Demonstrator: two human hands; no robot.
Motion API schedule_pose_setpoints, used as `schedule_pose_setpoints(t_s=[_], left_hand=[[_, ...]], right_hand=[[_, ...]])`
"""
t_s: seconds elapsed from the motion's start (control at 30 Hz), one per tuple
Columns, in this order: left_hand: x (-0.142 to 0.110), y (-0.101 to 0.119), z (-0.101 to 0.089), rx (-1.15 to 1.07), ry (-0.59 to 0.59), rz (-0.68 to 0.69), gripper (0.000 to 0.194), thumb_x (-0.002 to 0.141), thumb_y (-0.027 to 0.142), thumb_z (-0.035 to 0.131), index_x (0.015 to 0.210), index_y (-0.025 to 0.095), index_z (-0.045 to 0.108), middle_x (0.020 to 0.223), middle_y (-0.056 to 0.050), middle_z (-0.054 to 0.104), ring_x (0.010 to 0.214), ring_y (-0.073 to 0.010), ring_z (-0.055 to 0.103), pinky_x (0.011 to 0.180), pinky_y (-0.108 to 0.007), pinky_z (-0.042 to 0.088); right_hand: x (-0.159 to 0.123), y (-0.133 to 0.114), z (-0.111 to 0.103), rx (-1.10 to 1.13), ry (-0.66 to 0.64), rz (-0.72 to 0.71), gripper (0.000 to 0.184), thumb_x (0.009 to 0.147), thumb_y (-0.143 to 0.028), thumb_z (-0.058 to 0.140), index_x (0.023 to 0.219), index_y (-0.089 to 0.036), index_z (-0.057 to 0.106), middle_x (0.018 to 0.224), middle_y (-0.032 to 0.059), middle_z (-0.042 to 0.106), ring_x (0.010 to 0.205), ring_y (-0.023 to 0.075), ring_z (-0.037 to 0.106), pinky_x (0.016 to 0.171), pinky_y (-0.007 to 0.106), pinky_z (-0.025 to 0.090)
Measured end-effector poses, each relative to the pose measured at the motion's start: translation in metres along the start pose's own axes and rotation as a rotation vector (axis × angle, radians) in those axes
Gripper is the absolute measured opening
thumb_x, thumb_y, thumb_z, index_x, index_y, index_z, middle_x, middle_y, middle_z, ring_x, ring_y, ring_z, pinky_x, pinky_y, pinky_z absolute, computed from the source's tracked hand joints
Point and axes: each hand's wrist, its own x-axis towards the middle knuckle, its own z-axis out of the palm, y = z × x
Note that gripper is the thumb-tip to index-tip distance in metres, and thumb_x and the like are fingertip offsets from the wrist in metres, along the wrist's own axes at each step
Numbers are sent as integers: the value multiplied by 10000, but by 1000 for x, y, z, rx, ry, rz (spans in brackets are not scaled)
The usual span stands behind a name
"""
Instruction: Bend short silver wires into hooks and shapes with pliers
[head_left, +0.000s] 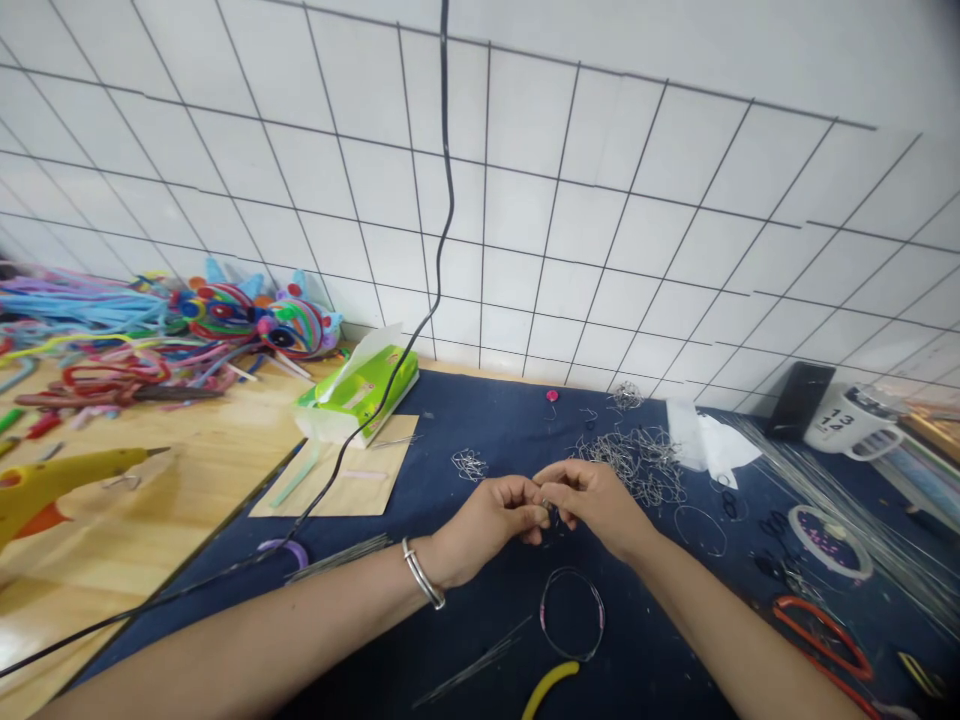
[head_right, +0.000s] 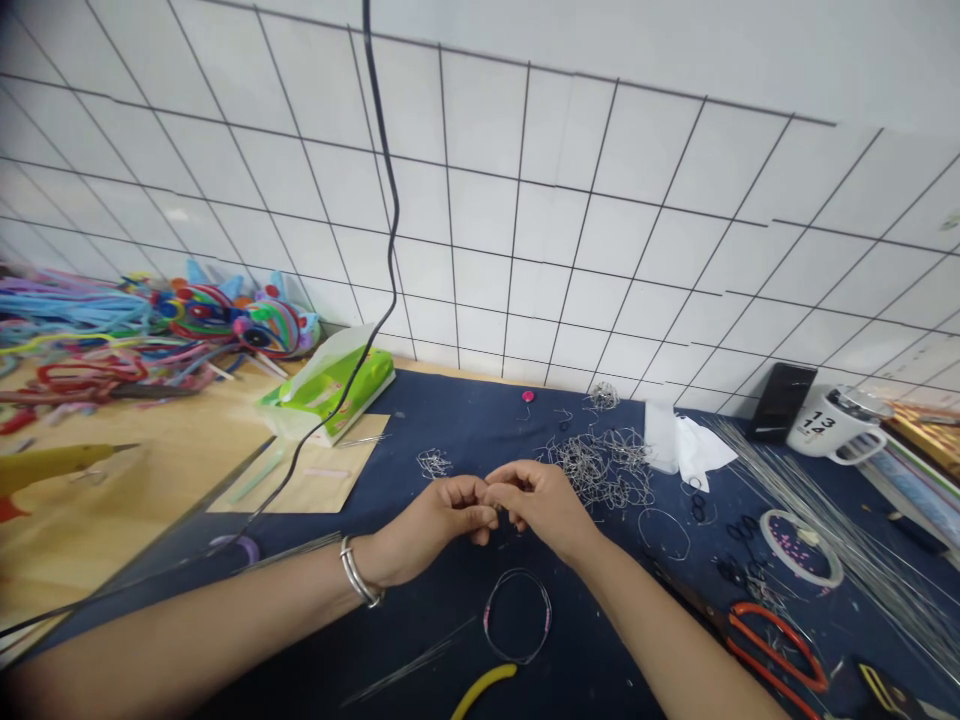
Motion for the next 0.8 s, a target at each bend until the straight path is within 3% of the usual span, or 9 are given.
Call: schedule_pose_setpoints(t_s=[0.1,0.2,0.33,0.57,0.8], left_hand=[[0,0,-3,-96,-72,-99,145,712,233,619,737,102,562,662,-16,562,535,-64,506,547,-203,391],[1,2,-6,-97,-117,-160,172,710,256,623,777,103,579,739,-52,600,590,-96,558,580,-229,418],[2,8,-6,70,-149,-97,185,740,272,578,842,120,609,806,-80,631,713,-156,602,639,-266,440],[0,9,-2,462,-57,52,126,724,189,531,756,165,651,706,-22,640,660,-136,579,610,-224,425],[2,-1,-3,311,-49,-37,169,760,264,515,811,145,624,683,-33,627,619,-130,587,589,-237,446]], right_hand=[[0,-2,-4,45,-60,-1,237,733,-366,570,781,-136,602,633,-13,559,472,53,457,438,181,383],[0,-2,-7,15,-36,16,253,726,-389,574,742,-138,597,603,-14,566,469,59,472,434,180,379],[2,2,-7,-35,32,38,273,714,-415,575,688,-143,583,570,-9,579,453,68,487,411,178,372],[3,6,-2,-103,103,52,266,729,-406,552,660,-149,565,479,-23,539,409,73,479,383,172,379],[0,6,3,-94,193,10,242,739,-390,549,672,-159,576,494,-22,538,432,81,491,411,187,405]])
